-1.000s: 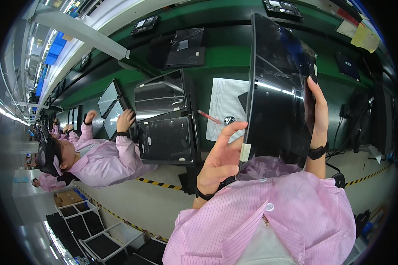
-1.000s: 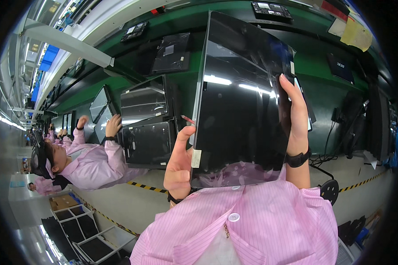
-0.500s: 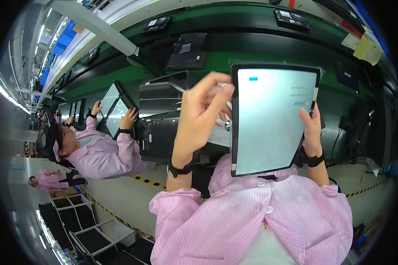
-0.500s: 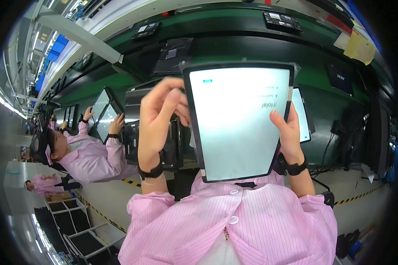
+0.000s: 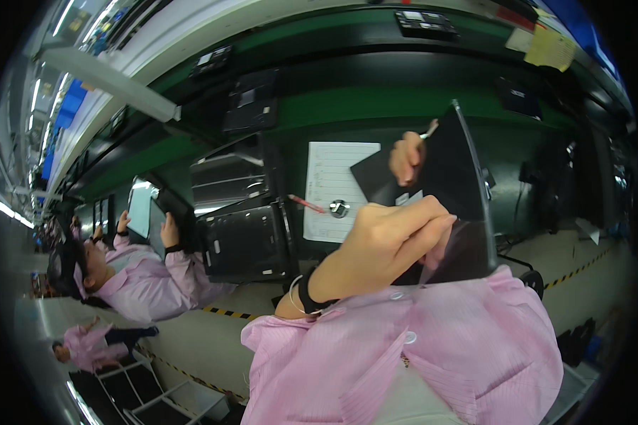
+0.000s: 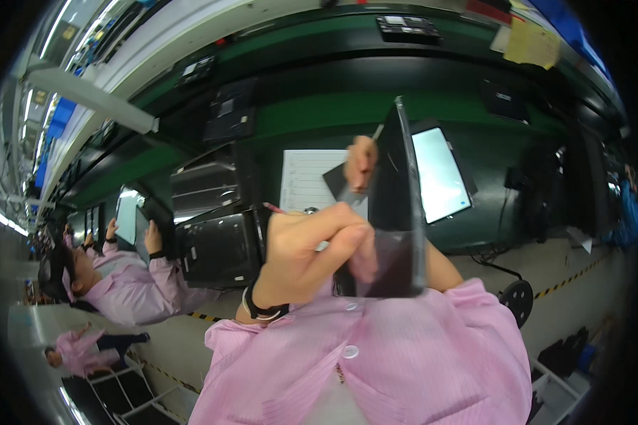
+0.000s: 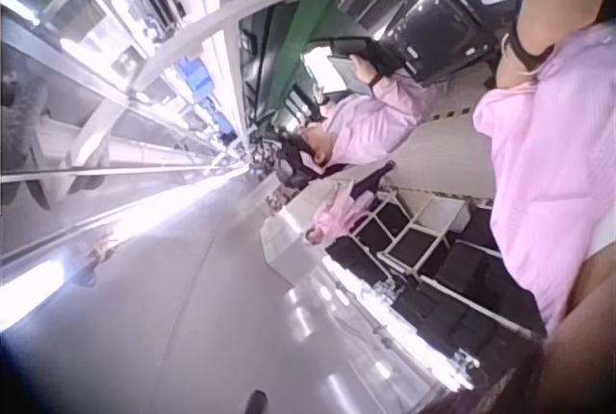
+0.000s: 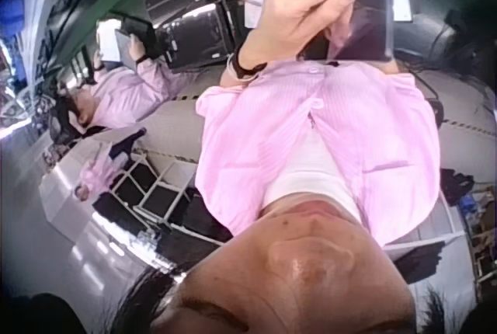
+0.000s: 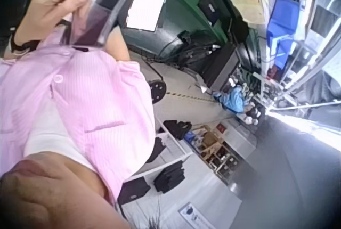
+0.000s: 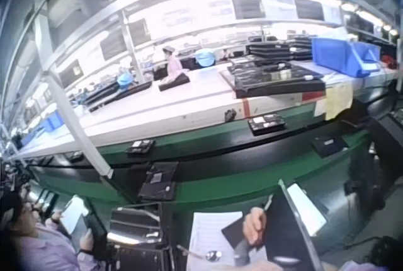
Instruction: Inspecting, cleaning, and applying protective films to tablet screens on an assembly line.
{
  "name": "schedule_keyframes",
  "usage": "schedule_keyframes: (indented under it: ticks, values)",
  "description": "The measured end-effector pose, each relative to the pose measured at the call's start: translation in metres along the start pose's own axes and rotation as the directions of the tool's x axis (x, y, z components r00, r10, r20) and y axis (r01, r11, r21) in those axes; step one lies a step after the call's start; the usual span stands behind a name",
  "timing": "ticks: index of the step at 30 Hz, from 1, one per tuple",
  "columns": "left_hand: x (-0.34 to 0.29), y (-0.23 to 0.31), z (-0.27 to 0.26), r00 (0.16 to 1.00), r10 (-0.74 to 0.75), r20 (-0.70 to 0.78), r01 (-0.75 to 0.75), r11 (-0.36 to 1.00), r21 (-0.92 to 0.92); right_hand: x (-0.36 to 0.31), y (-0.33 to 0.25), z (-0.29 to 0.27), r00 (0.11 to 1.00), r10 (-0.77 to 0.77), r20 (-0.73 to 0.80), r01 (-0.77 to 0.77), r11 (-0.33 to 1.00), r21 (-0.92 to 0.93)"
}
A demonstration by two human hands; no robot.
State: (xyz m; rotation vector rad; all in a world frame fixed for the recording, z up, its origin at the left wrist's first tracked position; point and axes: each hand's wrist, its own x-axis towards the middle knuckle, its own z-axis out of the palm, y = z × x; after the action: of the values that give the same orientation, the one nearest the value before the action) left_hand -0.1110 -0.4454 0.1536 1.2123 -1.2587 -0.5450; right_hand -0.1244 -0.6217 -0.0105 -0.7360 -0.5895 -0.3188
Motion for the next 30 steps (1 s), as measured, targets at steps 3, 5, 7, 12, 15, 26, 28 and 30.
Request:
schedule_keyframes:
  ticks: [3, 5, 7, 12, 15, 26, 28, 30]
  values:
    - [-0.004, -0.030, 0.013, 0.968, -0.216, -0.130, 0.213, 0.976, -0.040, 0.023, -0.003, 0.034, 0.984, 0.090, -0.156, -0.064, 0.984, 0.167]
    - [-0.006, -0.041, 0.007, 0.922, -0.314, -0.229, 0.305, 0.950, -0.071, 0.024, 0.001, 0.038, 0.976, 0.069, -0.205, -0.026, 0.978, 0.206]
    - [-0.004, -0.046, 0.000, 0.887, -0.349, -0.303, 0.340, 0.937, -0.084, 0.031, -0.007, 0.046, 0.986, 0.092, -0.140, -0.048, 0.957, 0.284]
    - [0.005, -0.056, -0.021, 0.863, -0.359, -0.355, 0.364, 0.930, -0.056, 0.029, -0.012, 0.044, 0.998, -0.048, -0.029, 0.055, 0.928, 0.369]
    - [0.008, -0.060, -0.022, 0.836, -0.362, -0.412, 0.358, 0.929, -0.091, 0.034, -0.020, 0.026, 0.988, -0.154, -0.011, 0.146, 0.909, 0.391]
    - [0.015, -0.070, -0.052, 0.853, -0.349, -0.389, 0.327, 0.937, -0.122, 0.082, 0.019, -0.007, 0.837, -0.532, 0.131, 0.364, 0.719, 0.593]
    - [0.027, -0.071, -0.052, 0.868, -0.355, -0.348, 0.331, 0.935, -0.128, 0.089, 0.027, 0.022, 0.735, -0.676, -0.045, 0.520, 0.521, 0.677]
    - [0.031, -0.072, -0.059, 0.881, -0.342, -0.327, 0.301, 0.938, -0.170, 0.087, 0.022, 0.025, 0.779, -0.625, -0.061, 0.496, 0.554, 0.669]
